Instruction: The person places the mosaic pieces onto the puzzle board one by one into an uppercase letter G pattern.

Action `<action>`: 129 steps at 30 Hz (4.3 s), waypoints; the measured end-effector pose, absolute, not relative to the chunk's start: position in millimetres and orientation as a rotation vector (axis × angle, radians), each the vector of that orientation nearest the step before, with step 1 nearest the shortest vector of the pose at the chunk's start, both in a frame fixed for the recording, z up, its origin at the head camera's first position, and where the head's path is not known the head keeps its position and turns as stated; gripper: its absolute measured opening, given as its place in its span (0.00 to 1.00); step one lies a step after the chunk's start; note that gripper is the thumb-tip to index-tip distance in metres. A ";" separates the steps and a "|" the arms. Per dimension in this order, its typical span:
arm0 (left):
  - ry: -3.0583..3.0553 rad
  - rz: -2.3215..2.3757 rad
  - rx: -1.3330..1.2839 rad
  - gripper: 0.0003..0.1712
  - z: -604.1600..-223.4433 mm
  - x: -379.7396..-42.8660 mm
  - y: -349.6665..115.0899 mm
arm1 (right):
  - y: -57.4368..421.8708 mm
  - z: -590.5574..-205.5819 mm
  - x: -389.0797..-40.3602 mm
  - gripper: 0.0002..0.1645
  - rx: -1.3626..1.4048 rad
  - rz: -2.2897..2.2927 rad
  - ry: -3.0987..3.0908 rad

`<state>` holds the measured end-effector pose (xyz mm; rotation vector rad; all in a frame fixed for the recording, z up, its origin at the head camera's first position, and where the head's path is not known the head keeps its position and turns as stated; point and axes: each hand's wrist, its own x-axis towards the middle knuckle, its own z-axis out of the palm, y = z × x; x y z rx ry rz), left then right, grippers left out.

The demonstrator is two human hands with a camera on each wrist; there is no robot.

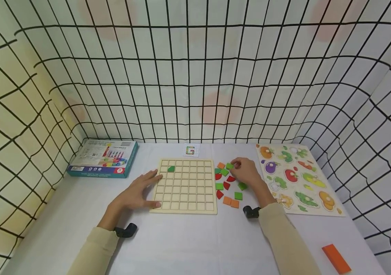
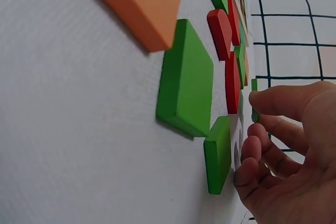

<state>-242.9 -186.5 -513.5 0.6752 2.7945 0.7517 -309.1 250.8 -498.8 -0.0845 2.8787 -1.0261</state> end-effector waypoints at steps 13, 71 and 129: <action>2.787 0.744 0.654 0.61 -514.0 -241.5 -186.3 | 231.9 -490.2 -302.4 0.22 -0.158 -1.104 2.923; 2.782 0.723 0.655 0.61 -511.2 -242.4 -184.9 | 83.1 -492.8 -312.7 0.16 -0.459 -1.222 2.718; 2.807 0.741 0.681 0.60 -513.7 -238.1 -187.9 | 186.9 -492.1 -301.7 0.16 -0.227 -1.196 2.897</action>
